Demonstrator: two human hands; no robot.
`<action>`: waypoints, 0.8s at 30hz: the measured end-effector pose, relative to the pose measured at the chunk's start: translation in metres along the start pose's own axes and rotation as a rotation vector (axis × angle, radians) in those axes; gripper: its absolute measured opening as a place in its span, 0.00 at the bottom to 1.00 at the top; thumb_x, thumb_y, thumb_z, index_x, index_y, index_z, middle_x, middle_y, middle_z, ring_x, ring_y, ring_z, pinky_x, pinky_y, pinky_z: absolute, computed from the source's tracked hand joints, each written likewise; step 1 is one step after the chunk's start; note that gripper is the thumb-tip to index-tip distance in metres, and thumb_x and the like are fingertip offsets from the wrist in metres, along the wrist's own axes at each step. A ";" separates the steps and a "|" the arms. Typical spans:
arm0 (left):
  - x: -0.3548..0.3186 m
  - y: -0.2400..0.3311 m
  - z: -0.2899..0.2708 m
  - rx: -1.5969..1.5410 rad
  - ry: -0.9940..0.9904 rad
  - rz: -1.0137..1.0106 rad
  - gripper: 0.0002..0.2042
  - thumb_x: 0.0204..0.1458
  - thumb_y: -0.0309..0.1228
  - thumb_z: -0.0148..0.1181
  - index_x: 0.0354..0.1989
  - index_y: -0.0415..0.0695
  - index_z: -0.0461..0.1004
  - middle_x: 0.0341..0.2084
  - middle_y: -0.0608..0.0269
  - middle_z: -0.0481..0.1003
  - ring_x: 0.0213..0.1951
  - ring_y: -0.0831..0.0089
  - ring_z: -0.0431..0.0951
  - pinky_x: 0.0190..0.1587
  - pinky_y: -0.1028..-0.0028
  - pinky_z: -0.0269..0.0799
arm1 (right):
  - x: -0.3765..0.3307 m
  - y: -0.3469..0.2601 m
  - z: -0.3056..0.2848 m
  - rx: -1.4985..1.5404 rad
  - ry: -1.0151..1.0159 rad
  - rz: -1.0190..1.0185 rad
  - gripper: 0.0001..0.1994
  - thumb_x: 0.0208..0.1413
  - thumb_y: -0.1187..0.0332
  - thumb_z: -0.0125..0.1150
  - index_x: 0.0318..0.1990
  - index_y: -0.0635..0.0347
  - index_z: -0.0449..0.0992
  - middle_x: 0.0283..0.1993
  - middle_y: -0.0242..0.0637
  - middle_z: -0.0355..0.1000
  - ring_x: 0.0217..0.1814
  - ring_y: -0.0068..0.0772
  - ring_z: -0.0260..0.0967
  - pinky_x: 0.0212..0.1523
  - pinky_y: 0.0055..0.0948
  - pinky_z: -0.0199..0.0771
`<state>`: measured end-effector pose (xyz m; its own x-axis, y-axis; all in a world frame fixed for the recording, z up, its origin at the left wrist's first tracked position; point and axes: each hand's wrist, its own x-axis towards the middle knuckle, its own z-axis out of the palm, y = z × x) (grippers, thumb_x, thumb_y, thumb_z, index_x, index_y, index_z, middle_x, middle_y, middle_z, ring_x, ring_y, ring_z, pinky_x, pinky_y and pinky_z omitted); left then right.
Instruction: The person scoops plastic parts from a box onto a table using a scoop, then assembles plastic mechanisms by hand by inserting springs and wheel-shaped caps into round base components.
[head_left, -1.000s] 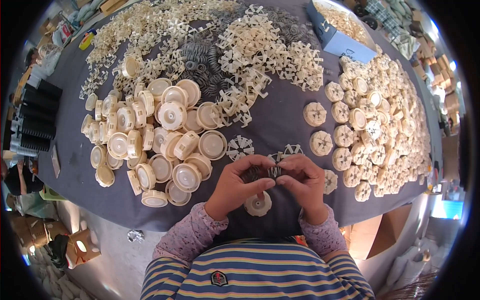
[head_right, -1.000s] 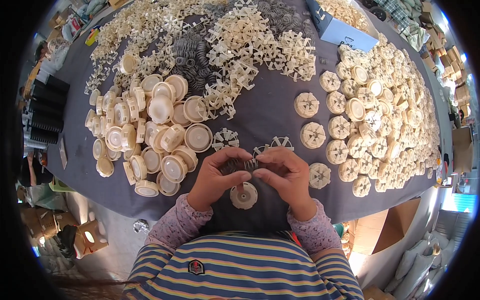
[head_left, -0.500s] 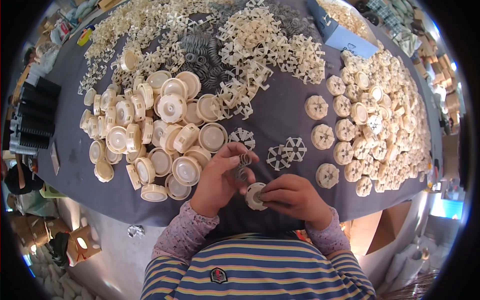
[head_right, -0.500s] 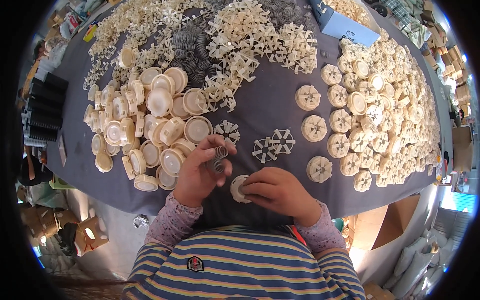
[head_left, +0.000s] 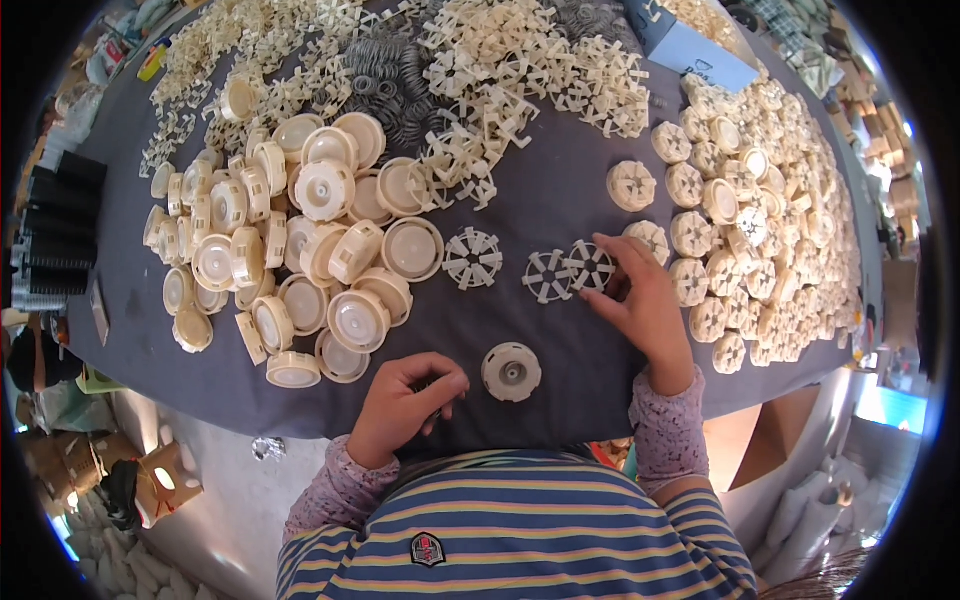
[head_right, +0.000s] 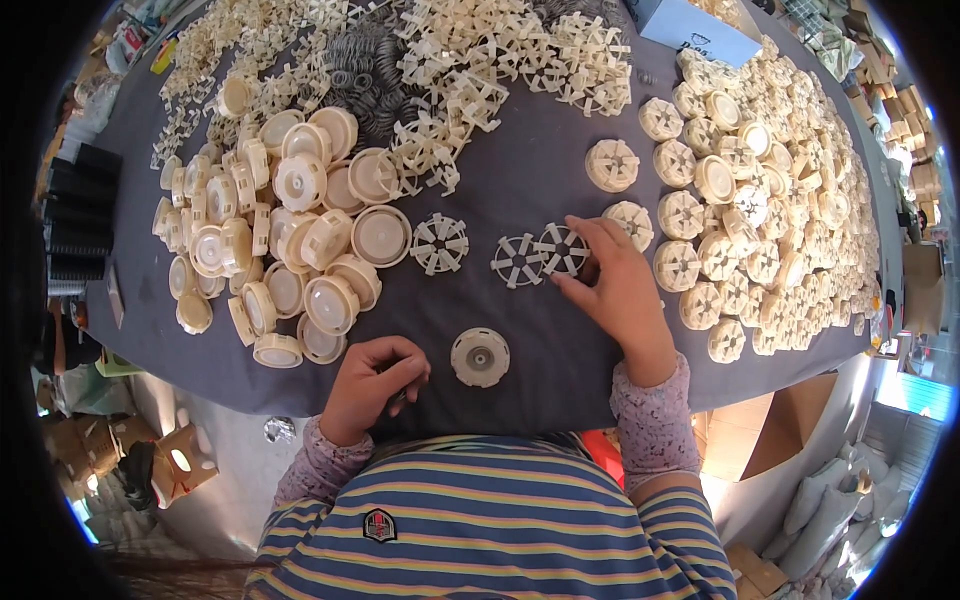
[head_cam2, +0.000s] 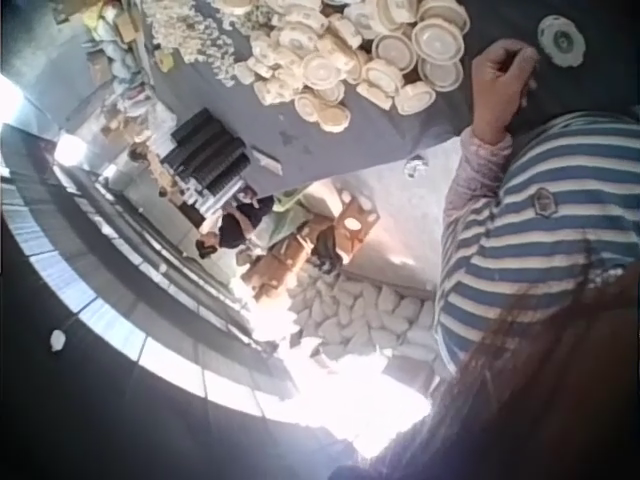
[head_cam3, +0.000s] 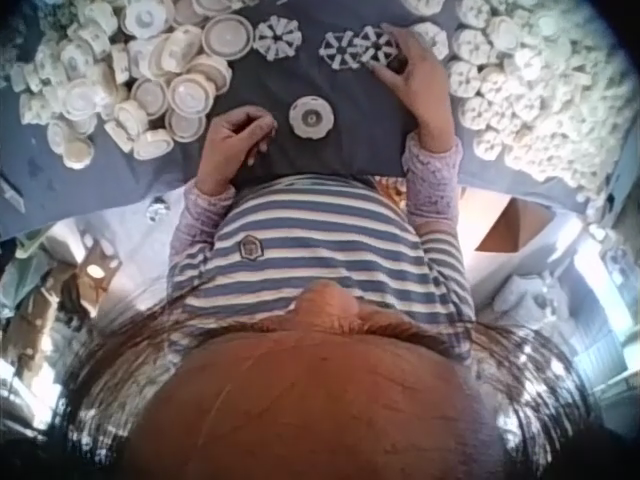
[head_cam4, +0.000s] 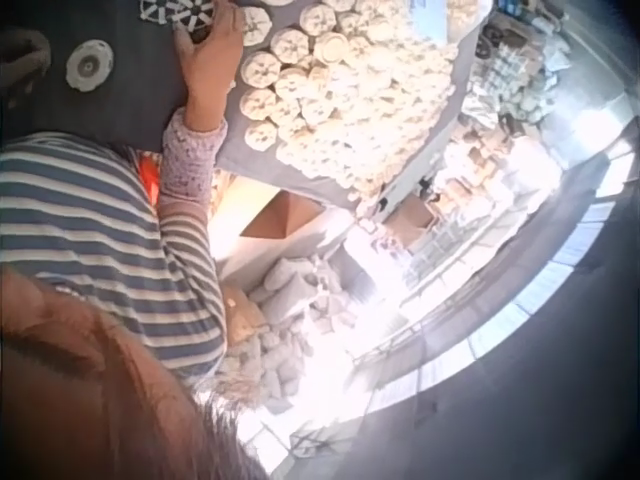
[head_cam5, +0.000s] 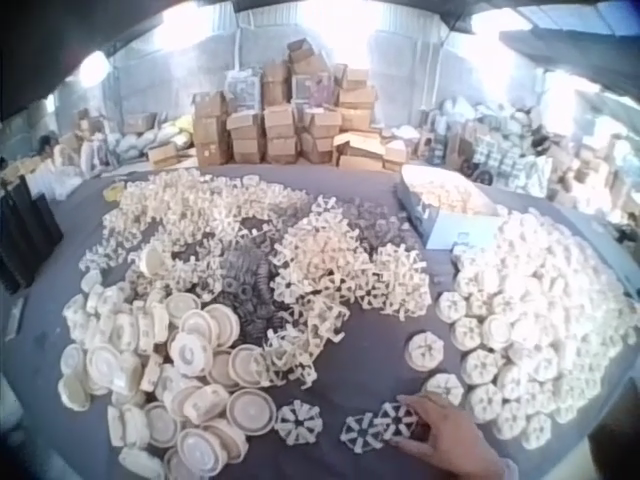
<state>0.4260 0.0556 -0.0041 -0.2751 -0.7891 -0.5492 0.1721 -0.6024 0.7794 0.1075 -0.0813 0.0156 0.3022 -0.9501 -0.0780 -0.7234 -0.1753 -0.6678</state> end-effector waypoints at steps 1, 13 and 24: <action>-0.001 -0.001 0.005 -0.007 0.010 -0.007 0.10 0.61 0.27 0.67 0.49 0.42 0.80 0.34 0.67 0.81 0.31 0.80 0.80 0.28 0.81 0.73 | -0.002 0.001 0.002 0.024 0.058 -0.016 0.34 0.45 0.74 0.81 0.63 0.59 0.76 0.55 0.37 0.73 0.34 0.30 0.74 0.36 0.29 0.77; 0.013 -0.002 0.043 0.897 0.253 0.596 0.25 0.51 0.35 0.78 0.60 0.54 0.83 0.26 0.63 0.79 0.25 0.71 0.79 0.29 0.71 0.74 | -0.049 -0.020 0.003 0.261 -0.090 -0.240 0.34 0.44 0.76 0.78 0.64 0.59 0.77 0.65 0.40 0.72 0.57 0.32 0.74 0.47 0.28 0.76; 0.015 -0.009 0.041 0.843 0.207 0.648 0.30 0.51 0.38 0.78 0.65 0.52 0.79 0.28 0.62 0.81 0.25 0.69 0.80 0.30 0.71 0.75 | -0.046 -0.026 0.002 0.292 -0.337 -0.246 0.33 0.49 0.75 0.78 0.65 0.58 0.75 0.63 0.41 0.74 0.54 0.39 0.79 0.50 0.33 0.82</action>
<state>0.3817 0.0539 -0.0072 -0.1868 -0.9804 0.0630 -0.5003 0.1501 0.8527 0.1135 -0.0326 0.0352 0.6601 -0.7453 -0.0941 -0.4164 -0.2587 -0.8716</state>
